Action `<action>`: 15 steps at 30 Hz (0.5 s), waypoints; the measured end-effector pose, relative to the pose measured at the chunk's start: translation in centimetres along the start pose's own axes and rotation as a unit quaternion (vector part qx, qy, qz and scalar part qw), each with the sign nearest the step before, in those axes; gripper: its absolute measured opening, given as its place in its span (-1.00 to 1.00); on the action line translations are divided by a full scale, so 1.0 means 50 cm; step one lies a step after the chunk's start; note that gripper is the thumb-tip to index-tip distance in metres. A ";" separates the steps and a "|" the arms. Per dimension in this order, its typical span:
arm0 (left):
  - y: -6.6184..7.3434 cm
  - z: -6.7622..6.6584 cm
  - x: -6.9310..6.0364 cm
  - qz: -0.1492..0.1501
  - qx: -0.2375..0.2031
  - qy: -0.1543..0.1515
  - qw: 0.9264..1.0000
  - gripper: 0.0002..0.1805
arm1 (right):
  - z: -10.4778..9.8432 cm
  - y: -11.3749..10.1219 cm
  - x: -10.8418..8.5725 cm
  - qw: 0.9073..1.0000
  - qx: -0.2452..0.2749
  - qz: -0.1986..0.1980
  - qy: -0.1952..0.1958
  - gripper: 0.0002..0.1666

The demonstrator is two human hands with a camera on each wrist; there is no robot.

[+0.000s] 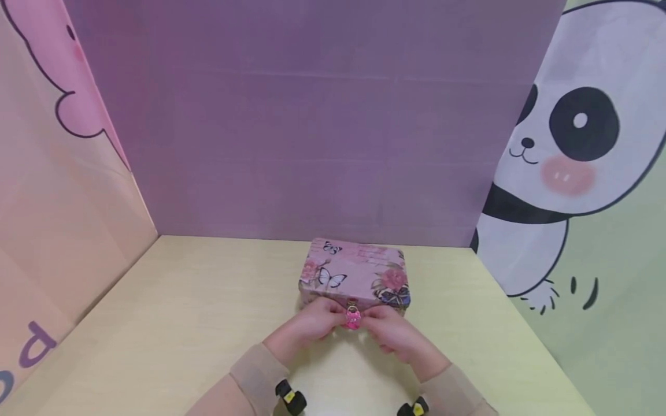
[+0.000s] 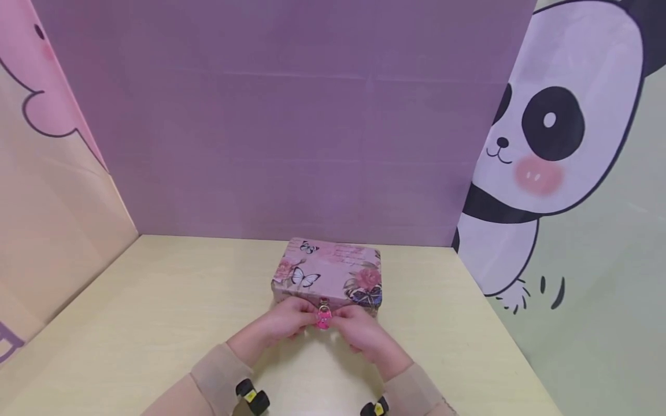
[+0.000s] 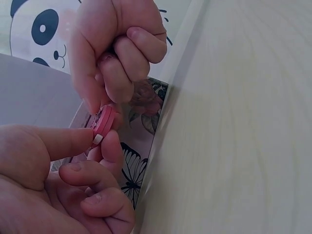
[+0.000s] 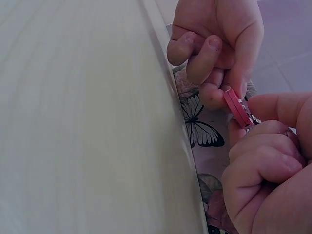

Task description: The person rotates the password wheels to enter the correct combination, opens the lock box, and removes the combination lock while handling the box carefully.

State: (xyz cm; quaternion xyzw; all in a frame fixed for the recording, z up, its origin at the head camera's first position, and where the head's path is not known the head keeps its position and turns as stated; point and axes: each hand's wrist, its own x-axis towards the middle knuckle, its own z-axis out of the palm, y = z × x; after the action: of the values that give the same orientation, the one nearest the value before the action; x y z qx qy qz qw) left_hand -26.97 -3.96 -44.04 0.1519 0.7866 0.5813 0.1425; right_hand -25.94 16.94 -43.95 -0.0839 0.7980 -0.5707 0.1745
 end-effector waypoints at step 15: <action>-0.003 -0.002 0.002 0.005 0.007 -0.008 1.000 -0.86 | 0.012 0.000 0.001 1.000 0.009 0.010 0.000 -0.73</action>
State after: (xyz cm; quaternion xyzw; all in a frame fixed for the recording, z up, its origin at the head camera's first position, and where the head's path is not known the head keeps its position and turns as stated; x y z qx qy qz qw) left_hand -27.11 -4.03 -44.18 0.1613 0.7884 0.5757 0.1446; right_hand -25.75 16.41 -44.11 -0.0749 0.7932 -0.5765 0.1812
